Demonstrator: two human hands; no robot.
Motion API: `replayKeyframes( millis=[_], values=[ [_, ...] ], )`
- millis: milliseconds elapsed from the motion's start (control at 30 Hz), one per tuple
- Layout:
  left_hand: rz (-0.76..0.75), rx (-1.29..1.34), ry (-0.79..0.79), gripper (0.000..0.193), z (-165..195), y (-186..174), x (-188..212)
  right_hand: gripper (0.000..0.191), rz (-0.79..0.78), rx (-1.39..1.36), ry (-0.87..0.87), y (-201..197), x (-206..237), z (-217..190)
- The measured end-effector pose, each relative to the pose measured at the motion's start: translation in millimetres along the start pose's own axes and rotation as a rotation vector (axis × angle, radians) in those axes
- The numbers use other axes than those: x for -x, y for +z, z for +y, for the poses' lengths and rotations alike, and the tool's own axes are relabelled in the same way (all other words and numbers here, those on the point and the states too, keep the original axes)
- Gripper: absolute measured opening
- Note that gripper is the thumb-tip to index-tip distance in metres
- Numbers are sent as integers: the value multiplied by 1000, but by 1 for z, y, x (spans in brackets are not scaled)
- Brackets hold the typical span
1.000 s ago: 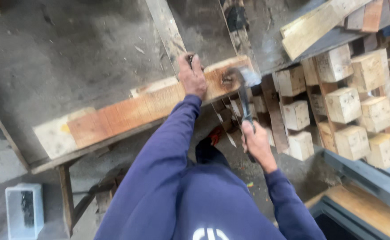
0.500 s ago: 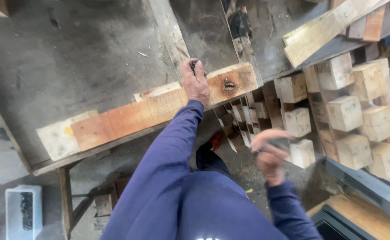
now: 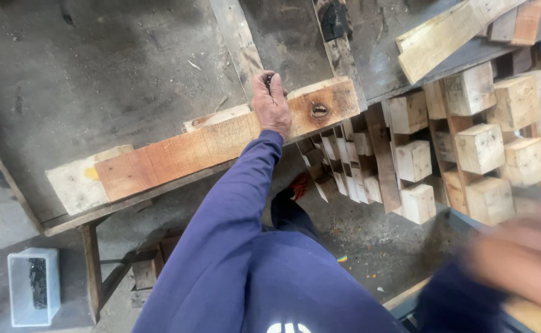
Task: The person selects nails from a container, places them on wooden planks, and hammers them in. They repeatedly position planks, drive nails, and move finished pieces aside while working at a cluttered workbench.
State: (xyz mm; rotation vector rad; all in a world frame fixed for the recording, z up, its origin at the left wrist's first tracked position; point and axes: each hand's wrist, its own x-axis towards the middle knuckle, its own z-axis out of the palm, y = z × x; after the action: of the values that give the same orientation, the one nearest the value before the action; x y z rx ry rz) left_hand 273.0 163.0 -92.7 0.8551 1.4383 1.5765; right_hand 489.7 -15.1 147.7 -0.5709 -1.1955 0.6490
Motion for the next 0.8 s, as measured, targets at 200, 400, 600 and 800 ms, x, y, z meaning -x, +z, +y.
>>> replayKeyframes(
  millis=[200,400,600,800],
  values=[
    [-48,-135,-26,18,6,2,2,32,-93,725,1287,16,81,79],
    [-56,-51,-30,20,4,2,2,40,-2,203,547,-8,11,23],
    [-55,-42,-26,15,5,-2,3,43,-178,191,331,33,59,78],
    [-100,-102,7,17,11,-5,-4,37,205,611,1351,19,149,103]
  ],
)
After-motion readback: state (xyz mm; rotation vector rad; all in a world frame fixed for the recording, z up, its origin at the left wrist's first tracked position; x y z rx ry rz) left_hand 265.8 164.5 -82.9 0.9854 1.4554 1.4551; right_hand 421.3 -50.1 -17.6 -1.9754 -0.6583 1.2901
